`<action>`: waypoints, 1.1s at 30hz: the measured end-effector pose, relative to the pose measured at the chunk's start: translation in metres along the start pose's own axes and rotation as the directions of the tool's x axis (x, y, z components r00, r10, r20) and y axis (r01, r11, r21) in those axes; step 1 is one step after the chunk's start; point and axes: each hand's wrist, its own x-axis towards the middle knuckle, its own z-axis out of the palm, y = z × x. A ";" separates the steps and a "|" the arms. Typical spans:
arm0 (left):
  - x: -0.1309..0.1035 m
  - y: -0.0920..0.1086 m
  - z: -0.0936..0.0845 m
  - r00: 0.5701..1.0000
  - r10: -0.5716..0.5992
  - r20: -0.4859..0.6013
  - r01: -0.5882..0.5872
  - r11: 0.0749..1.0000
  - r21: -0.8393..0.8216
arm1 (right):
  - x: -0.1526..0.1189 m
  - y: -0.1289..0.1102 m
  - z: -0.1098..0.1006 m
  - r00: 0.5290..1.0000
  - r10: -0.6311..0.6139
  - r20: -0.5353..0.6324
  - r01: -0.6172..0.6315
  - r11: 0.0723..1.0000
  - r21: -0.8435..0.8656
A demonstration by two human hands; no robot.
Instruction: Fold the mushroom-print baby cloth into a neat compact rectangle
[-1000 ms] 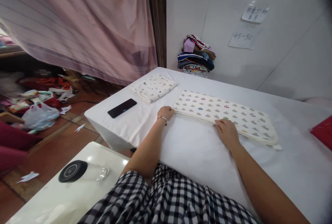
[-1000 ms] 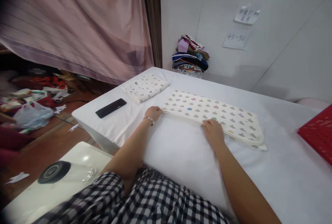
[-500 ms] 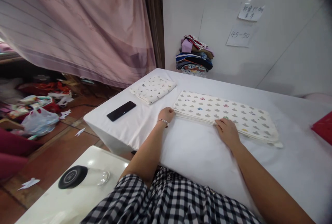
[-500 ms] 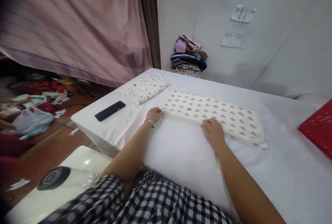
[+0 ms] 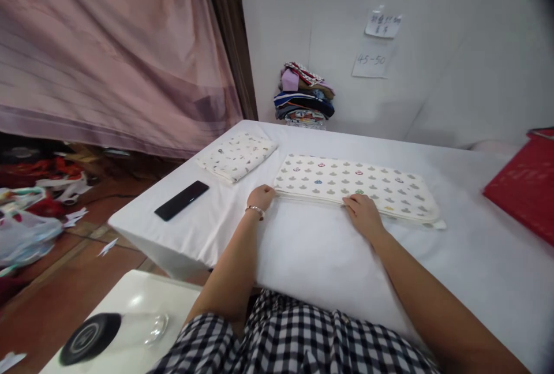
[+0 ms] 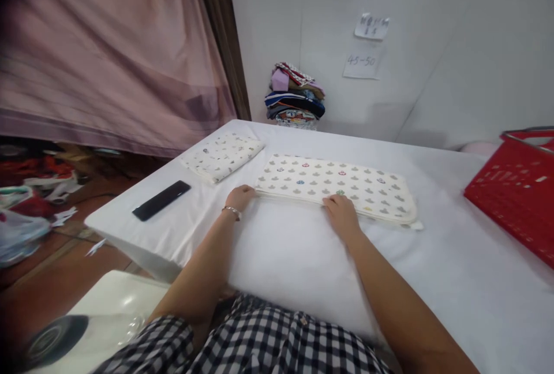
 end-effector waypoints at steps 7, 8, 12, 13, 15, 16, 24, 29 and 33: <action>0.004 0.008 0.011 0.992 0.078 -0.104 -0.059 0.982 0.181 | 0.004 -0.008 -0.006 0.994 0.076 0.080 -0.076 0.997 0.000; 0.005 0.008 0.012 0.992 0.082 -0.100 -0.061 0.978 0.198 | 0.003 -0.009 -0.007 0.993 0.082 0.085 -0.083 0.996 0.009; 0.006 0.009 0.013 0.995 0.069 -0.075 -0.053 0.979 0.199 | 0.004 -0.013 -0.013 0.989 0.120 0.083 -0.127 0.988 0.085; 0.006 0.009 0.013 0.995 0.068 -0.075 -0.052 0.980 0.194 | 0.005 -0.013 -0.015 0.986 0.140 0.086 -0.150 0.981 0.120; 0.005 0.009 0.013 0.995 0.065 -0.079 -0.050 0.983 0.178 | 0.010 -0.012 -0.021 0.978 0.193 0.081 -0.205 0.959 0.198; 0.005 0.009 0.013 0.995 0.060 -0.083 -0.046 0.985 0.165 | 0.012 -0.011 -0.023 0.974 0.215 0.071 -0.226 0.947 0.228; 0.003 0.008 0.016 0.989 0.053 -0.136 -0.037 0.992 0.119 | 0.014 -0.004 -0.020 0.976 0.112 0.188 -0.140 0.979 0.146; 0.008 0.006 0.020 0.980 0.093 -0.177 -0.073 0.991 0.116 | 0.020 0.006 -0.025 0.959 0.176 0.222 -0.228 0.943 0.240; 0.022 0.006 0.014 0.990 0.092 -0.110 -0.080 0.991 0.107 | 0.031 0.012 -0.031 0.977 0.141 0.158 -0.176 0.955 0.239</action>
